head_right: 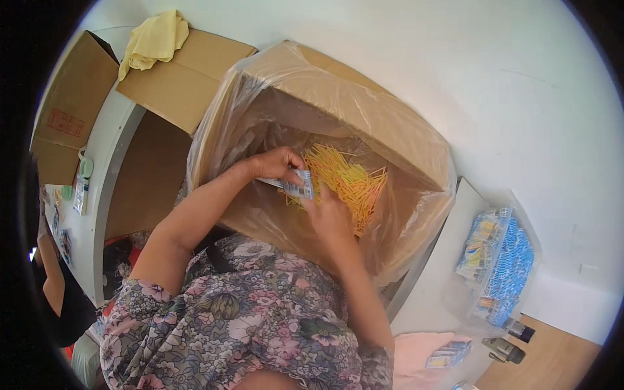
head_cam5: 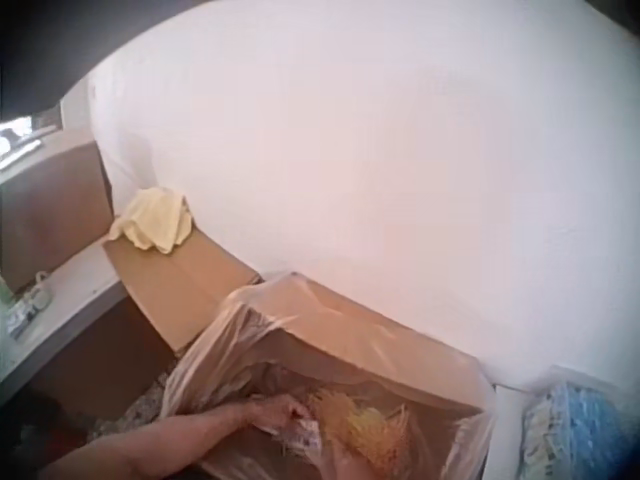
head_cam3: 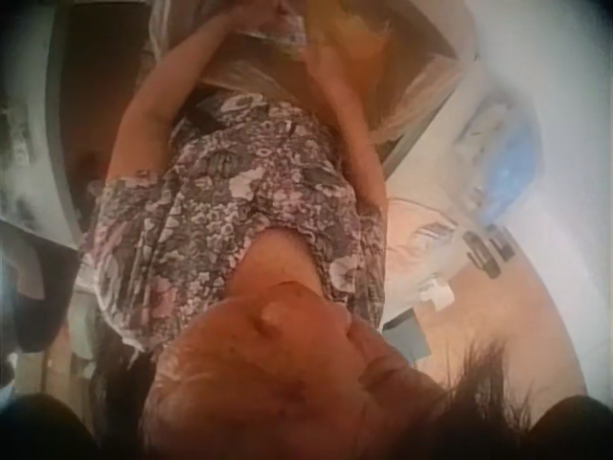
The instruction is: Packaging small items into plastic bags from a large bin.
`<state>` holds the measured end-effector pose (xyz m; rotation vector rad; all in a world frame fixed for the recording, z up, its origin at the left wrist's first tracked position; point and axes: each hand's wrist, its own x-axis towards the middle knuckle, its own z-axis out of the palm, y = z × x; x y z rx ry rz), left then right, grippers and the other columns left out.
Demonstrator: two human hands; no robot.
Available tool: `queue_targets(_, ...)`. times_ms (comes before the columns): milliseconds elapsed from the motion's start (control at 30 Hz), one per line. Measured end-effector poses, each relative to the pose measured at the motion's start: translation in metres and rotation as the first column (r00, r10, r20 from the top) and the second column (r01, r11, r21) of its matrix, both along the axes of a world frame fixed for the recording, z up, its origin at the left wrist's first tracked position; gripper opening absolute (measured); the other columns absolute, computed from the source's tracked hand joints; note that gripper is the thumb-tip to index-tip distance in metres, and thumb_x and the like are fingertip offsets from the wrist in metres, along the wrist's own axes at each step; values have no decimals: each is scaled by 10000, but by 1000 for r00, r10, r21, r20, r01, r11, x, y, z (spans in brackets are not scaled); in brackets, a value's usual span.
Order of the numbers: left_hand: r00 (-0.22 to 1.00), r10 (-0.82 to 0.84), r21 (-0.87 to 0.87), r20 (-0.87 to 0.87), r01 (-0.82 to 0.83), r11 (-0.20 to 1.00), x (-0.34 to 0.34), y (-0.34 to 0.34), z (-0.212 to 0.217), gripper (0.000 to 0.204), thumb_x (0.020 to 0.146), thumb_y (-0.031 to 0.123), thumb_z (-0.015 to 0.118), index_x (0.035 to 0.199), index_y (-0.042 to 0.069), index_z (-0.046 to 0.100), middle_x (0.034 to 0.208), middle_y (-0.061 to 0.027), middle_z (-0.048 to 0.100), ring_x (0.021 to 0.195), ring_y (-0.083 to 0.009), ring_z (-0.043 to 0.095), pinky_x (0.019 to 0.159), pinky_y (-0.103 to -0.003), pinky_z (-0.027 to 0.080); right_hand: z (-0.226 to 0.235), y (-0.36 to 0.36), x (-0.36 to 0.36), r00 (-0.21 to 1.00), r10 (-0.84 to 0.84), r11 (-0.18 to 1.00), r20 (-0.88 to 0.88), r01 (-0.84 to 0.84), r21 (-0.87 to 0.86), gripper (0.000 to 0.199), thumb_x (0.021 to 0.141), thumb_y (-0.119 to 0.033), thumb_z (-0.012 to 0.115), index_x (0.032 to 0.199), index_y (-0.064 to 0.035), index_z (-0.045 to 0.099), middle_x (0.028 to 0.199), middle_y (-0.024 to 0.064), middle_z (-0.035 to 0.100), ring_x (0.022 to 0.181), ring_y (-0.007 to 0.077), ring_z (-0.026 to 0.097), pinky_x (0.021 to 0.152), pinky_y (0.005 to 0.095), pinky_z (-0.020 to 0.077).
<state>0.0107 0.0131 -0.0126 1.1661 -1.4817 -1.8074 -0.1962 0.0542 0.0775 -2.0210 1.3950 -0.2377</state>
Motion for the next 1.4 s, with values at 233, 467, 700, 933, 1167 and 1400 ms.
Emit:
queue_targets(233, 1000, 11, -28, 21, -11, 1000, -6, 2, 13, 160, 833, 109, 610, 943, -3, 639, 786, -16, 639, 730, -58, 547, 669, -255, 467, -37, -47, 0, 956, -207, 907, 210, 107, 408, 240, 834, -203, 561, 843, 35, 590, 772, 227, 620, 757, 385, 601, 668, 413, 476)
queue_targets(467, 972, 177, -138, 157, -156, 978, -8, -11, 3, 176, 834, 148, 583, 895, -7, 641, 709, -58, 635, 663, -81, 546, 609, -294, 456, -80, -112, -41, 808, -22, 963, -589, -142, -231, 227, 814, -111, 470, 865, -2, 662, 876, 180, 650, 847, 320, 635, 751, 411, 501)
queue_targets(700, 981, 174, -168, 88, -158, 973, -12, -11, -6, 194, 829, 169, 589, 851, -19, 633, 666, -60, 614, 636, -92, 536, 591, -303, 447, -111, -123, -45, 807, -28, 965, -590, -132, -226, 188, 721, -120, 542, 788, 5, 665, 847, 223, 632, 814, 352, 629, 736, 435, 508)
queue_targets(933, 989, 128, -135, 68, -118, 984, -12, -8, 3, 179, 816, 135, 615, 904, -18, 637, 719, -53, 633, 670, -88, 552, 628, -287, 460, -106, -121, -42, 794, 75, 954, -603, -234, -189, 190, 739, -111, 525, 783, 12, 663, 818, 220, 634, 792, 353, 632, 729, 429, 515)
queue_targets(1167, 988, 85, -92, 129, -74, 993, -12, -7, 10, 193, 833, 104, 608, 983, -13, 639, 798, -42, 653, 726, -79, 568, 662, -265, 471, -118, -123, -45, 741, 92, 926, -665, -309, -216, 186, 760, -73, 506, 815, -24, 677, 855, 198, 641, 810, 341, 635, 714, 407, 520)
queue_targets(1400, 995, 103, -46, 11, -102, 994, -13, -4, 6, 198, 820, 98, 626, 981, -17, 644, 824, -38, 653, 751, -69, 567, 680, -256, 475, -79, -132, -51, 995, -30, 930, -93, -6, -366, 128, 682, -87, 654, 766, 9, 660, 708, 153, 649, 612, 194, 629, 585, 332, 499)
